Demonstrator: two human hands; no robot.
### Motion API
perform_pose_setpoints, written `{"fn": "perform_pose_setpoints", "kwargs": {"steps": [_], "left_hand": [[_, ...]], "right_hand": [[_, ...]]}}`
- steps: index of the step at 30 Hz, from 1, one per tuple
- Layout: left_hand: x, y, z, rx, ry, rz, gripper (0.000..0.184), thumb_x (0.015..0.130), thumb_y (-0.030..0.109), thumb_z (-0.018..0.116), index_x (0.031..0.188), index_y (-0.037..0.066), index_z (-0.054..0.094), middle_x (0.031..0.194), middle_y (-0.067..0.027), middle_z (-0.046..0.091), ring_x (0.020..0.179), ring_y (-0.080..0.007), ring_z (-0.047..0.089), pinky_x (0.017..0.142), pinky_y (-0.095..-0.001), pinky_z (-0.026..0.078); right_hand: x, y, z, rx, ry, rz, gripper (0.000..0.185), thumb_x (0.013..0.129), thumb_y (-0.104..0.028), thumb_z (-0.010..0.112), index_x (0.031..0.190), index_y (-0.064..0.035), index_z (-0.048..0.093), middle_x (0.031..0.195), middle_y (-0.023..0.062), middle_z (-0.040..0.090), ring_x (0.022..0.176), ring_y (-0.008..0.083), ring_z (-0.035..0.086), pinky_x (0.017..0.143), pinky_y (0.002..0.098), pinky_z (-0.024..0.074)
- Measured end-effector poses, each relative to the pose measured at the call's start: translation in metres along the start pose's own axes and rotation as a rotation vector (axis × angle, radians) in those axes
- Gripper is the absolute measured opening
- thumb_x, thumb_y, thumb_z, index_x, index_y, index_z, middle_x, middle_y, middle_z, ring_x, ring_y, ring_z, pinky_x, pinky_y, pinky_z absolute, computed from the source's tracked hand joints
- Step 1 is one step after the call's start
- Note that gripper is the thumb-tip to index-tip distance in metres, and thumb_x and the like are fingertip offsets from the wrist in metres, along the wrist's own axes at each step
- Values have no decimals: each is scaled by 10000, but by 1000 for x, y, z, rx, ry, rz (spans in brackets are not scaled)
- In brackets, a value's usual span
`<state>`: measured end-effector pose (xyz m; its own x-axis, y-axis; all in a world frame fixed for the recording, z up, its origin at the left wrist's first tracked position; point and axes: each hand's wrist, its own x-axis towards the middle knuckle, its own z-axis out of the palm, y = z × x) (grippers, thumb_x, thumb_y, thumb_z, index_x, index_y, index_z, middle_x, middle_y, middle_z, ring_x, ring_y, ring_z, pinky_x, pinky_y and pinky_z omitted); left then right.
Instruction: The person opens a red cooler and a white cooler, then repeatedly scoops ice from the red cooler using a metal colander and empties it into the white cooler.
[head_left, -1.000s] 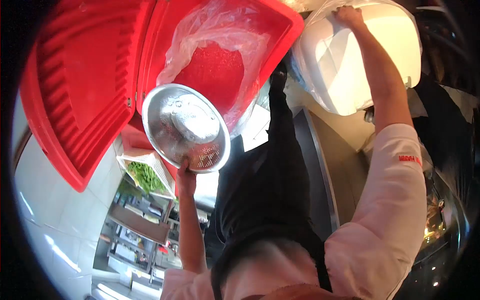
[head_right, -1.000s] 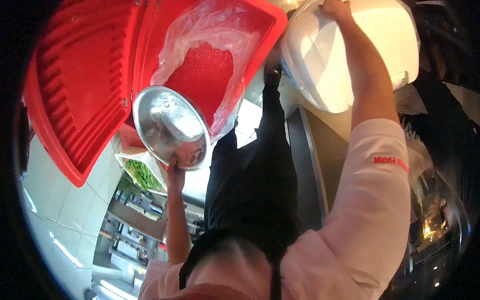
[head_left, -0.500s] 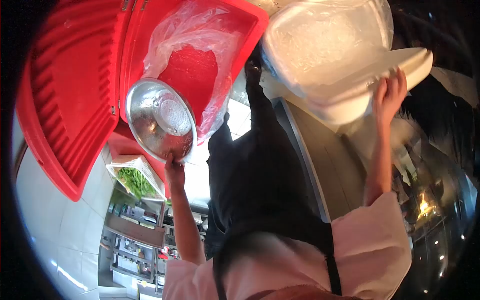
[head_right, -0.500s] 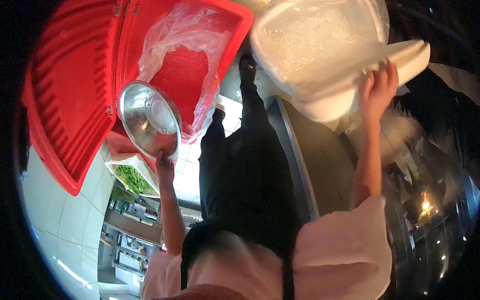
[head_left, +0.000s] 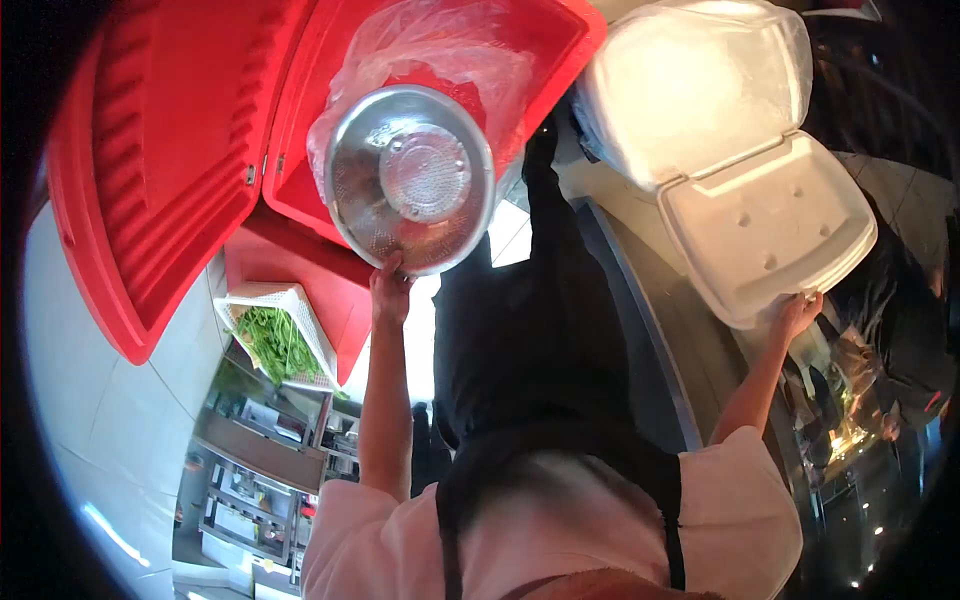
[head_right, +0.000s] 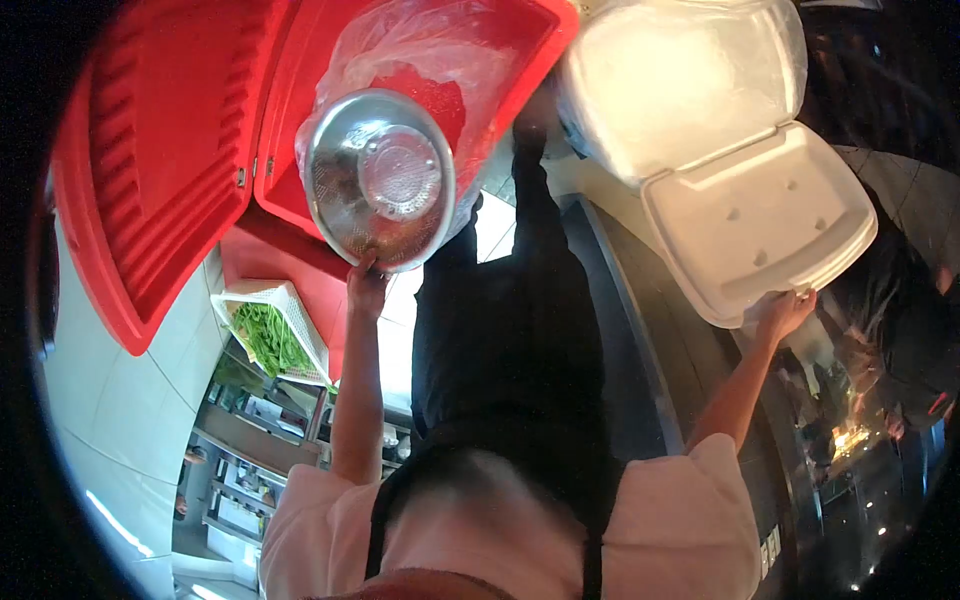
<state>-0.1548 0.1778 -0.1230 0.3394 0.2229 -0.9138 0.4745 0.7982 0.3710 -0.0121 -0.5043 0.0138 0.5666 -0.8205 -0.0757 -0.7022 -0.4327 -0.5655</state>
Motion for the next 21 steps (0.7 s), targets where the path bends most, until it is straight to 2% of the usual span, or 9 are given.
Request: {"fn": "perform_pose_setpoints", "kwargs": {"steps": [3, 5, 6, 8, 10, 11, 13, 17, 21], "left_hand": [[14, 0, -13, 180, 35, 60, 302, 806, 134, 577, 1061, -19, 524, 1028, -104, 572, 930, -218, 570, 813, -390, 478], [25, -6, -33, 183, -136, 185, 290, 812, 124, 575, 1056, -29, 537, 1048, -110, 569, 935, -212, 570, 810, -369, 474], [17, 9, -15, 89, -127, 129, 255, 822, 94, 562, 1049, -21, 552, 1053, -98, 570, 936, -197, 565, 806, -342, 466], [22, 18, -12, 145, -66, 94, 232, 820, 76, 560, 1030, -22, 558, 1015, -96, 587, 893, -199, 585, 756, -314, 479], [33, 23, -33, 196, -76, 143, 230, 815, 69, 563, 1028, -19, 559, 987, -92, 596, 863, -197, 595, 733, -306, 487], [38, 24, -40, 219, -132, 190, 216, 809, 76, 577, 1005, -14, 570, 928, -71, 605, 810, -176, 599, 695, -290, 492], [63, 15, -49, 367, -34, 247, 218, 801, 109, 607, 966, -32, 585, 933, -70, 609, 811, -147, 586, 705, -287, 482], [43, 20, 16, 421, -159, 211, 280, 790, 214, 615, 916, -36, 621, 833, -68, 629, 750, -140, 581, 627, -288, 462], [46, 19, 55, 539, -252, 113, 319, 803, 238, 608, 967, -35, 616, 846, -74, 636, 793, -151, 580, 716, -288, 448]], "right_hand": [[7, 39, -3, -249, 64, -70, 481, 814, -64, 445, 1270, 1, 308, 1102, 172, 484, 935, 259, 516, 774, 336, 444], [25, 75, -17, -472, 86, -112, 485, 791, -90, 465, 1253, -22, 334, 981, 136, 514, 803, 241, 531, 706, 347, 467], [38, 85, -22, 98, 109, 246, 490, 771, -134, 489, 1239, -48, 369, 1000, 154, 533, 832, 268, 555, 721, 387, 465], [33, 78, -20, -807, 118, -97, 461, 770, -169, 504, 1197, -27, 407, 1003, 189, 551, 882, 318, 568, 758, 423, 456], [23, 39, -4, -998, 202, -6, 468, 764, -186, 518, 1182, 1, 422, 1050, 229, 544, 954, 371, 545, 808, 438, 439], [-3, 1, 16, -953, 301, -210, 474, 767, -190, 530, 1174, 31, 434, 1065, 243, 541, 963, 377, 541, 835, 436, 431], [-37, -43, 65, -622, 39, -702, 432, 812, -219, 540, 1140, 56, 484, 1069, 235, 557, 959, 342, 552, 831, 407, 433], [-231, -164, 187, 138, -1150, -97, 415, 865, -268, 530, 1226, -76, 458, 1122, 73, 548, 971, 195, 557, 794, 308, 462], [-295, -169, 267, 187, -1441, 358, 558, 770, -186, 624, 1238, -1, 382, 1061, 116, 553, 921, 214, 572, 738, 327, 489]]}}
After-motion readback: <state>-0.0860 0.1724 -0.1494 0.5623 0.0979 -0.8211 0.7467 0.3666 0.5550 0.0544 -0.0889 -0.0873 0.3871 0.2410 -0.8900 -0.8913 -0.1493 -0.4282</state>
